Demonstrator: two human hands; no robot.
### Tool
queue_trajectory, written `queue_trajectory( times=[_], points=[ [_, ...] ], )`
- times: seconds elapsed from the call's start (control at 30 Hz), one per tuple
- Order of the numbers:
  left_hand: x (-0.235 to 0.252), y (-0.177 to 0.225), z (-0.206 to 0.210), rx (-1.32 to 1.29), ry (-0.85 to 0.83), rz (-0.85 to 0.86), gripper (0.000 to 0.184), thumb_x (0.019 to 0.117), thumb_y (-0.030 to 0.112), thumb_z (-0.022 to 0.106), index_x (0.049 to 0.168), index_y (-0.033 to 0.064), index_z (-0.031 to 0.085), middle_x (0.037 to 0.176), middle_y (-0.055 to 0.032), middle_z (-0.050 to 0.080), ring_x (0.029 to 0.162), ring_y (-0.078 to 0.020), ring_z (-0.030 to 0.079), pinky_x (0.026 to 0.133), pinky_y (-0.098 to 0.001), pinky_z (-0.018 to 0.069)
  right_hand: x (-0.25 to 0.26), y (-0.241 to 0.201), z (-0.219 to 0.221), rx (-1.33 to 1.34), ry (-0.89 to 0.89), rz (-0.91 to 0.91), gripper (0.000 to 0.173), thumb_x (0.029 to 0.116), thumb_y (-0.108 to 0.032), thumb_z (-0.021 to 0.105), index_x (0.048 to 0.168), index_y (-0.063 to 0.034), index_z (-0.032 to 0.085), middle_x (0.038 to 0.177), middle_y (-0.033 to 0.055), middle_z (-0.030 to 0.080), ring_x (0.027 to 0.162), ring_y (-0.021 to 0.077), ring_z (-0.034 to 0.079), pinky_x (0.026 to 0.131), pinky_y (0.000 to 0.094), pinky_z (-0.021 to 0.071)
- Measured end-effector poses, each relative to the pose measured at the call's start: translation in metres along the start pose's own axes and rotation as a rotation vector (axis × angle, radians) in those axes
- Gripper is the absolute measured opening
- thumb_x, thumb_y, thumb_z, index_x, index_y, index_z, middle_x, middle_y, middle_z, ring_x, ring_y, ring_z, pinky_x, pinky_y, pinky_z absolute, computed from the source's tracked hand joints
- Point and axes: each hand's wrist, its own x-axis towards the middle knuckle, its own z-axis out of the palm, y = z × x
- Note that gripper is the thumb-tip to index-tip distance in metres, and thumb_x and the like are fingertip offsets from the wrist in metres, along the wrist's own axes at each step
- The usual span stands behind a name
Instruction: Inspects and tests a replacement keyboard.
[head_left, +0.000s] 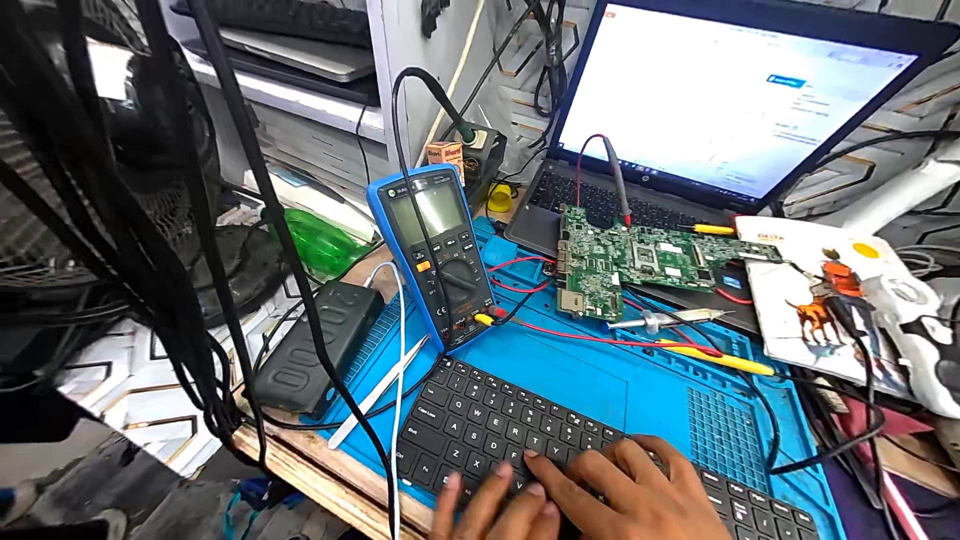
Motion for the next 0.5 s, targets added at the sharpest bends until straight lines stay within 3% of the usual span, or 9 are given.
queue_trajectory(
  times=[0.1,0.17,0.27,0.5],
  points=[
    [0.001,-0.01,-0.007,0.221,-0.088,-0.045,0.042,0.1044,0.038,0.055,0.131,0.0103,0.071,0.137,-0.0067,0.067,0.14,-0.0335,0.051,0.12,-0.0657,0.021,0.012,0.006,-0.009,0.024,-0.047,-0.075,0.036,0.1005,-0.027,0.05,0.128,-0.0278,0.074,0.114,0.0013,0.071,0.107,0.0299,0.064,0.091,0.0569,0.0448],
    [0.001,-0.013,-0.007,0.256,-0.114,-0.046,0.043,0.1045,0.041,0.055,0.132,0.0114,0.07,0.139,-0.0044,0.066,0.141,-0.0317,0.05,0.121,-0.0638,0.0202,0.027,0.014,-0.009,0.074,-0.014,-0.133,0.029,0.1031,-0.033,0.052,0.115,-0.026,0.078,0.118,-0.002,0.071,0.11,0.0253,0.064,0.086,0.0477,0.0512],
    [0.0,-0.013,-0.007,0.254,-0.119,-0.046,0.042,0.1045,0.04,0.055,0.133,0.0125,0.07,0.139,-0.0025,0.066,0.141,-0.0303,0.05,0.121,-0.0633,0.0212,0.046,0.03,0.01,0.156,0.146,-0.205,0.024,0.1022,-0.035,0.056,0.098,-0.0262,0.078,0.103,-0.0079,0.073,0.1,0.0141,0.068,0.076,0.0332,0.0578],
    [-0.001,-0.016,-0.007,0.221,-0.11,-0.045,0.042,0.1048,0.04,0.055,0.134,0.013,0.07,0.141,-0.0016,0.065,0.142,-0.0285,0.049,0.122,-0.0622,0.0204,0.055,0.039,0.021,0.318,0.165,-0.138,0.017,0.0944,-0.037,0.064,0.091,-0.0276,0.078,0.087,-0.012,0.073,0.085,0.0036,0.067,0.07,0.0266,0.0543]
  ],
)
